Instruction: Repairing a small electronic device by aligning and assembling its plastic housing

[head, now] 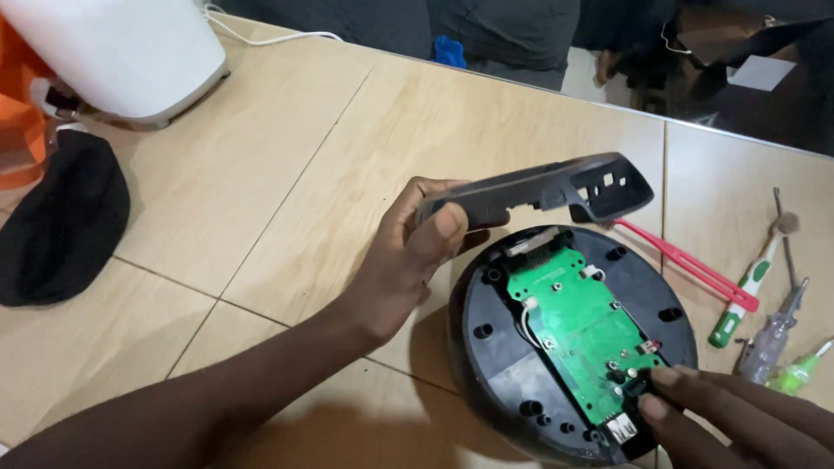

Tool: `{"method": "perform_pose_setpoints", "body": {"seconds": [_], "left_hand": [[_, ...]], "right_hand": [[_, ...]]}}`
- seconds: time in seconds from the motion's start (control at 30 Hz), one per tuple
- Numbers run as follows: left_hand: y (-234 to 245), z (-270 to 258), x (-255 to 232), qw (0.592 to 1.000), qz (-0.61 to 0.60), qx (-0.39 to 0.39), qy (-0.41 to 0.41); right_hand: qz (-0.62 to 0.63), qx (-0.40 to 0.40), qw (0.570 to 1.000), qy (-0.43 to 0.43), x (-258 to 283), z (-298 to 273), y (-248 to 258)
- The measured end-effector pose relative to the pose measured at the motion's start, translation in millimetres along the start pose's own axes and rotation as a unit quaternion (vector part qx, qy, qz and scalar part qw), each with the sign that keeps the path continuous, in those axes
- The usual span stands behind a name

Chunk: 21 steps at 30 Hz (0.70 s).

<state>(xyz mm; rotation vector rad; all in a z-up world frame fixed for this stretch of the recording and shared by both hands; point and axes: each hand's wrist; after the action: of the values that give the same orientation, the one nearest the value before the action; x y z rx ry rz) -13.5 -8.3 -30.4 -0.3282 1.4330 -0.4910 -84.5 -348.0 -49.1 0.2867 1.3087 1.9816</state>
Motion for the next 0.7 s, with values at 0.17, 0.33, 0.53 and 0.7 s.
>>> {"method": "perform_pose_setpoints", "body": {"seconds": [0.17, 0.33, 0.53, 0.7], "left_hand": [[-6, -5, -11, 0.991, 0.134, -0.005, 0.024], [-8, -9, -12, 0.989, 0.109, 0.092, -0.047], [-14, -13, -14, 0.982, 0.118, 0.119, -0.082], [-19, -15, -14, 0.982, 0.110, 0.129, -0.087]], "right_hand": [[-0.036, 0.017, 0.997, 0.065, 11, 19, 26], [-0.032, -0.006, 0.999, -0.030, 34, 38, 44], [0.009, 0.001, 0.999, -0.048, 35, 41, 54], [0.058, 0.013, 0.993, -0.103, 16, 23, 43]]}}
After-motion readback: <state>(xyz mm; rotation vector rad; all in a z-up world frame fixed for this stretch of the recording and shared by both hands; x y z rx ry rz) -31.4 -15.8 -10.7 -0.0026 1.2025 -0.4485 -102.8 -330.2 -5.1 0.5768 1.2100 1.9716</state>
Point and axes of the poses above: each hand's wrist, its own z-axis towards the middle knuckle, its own y-axis out of the back of the hand, x = y × z, and after that the axes turned 8 degrees about -z, right-handed
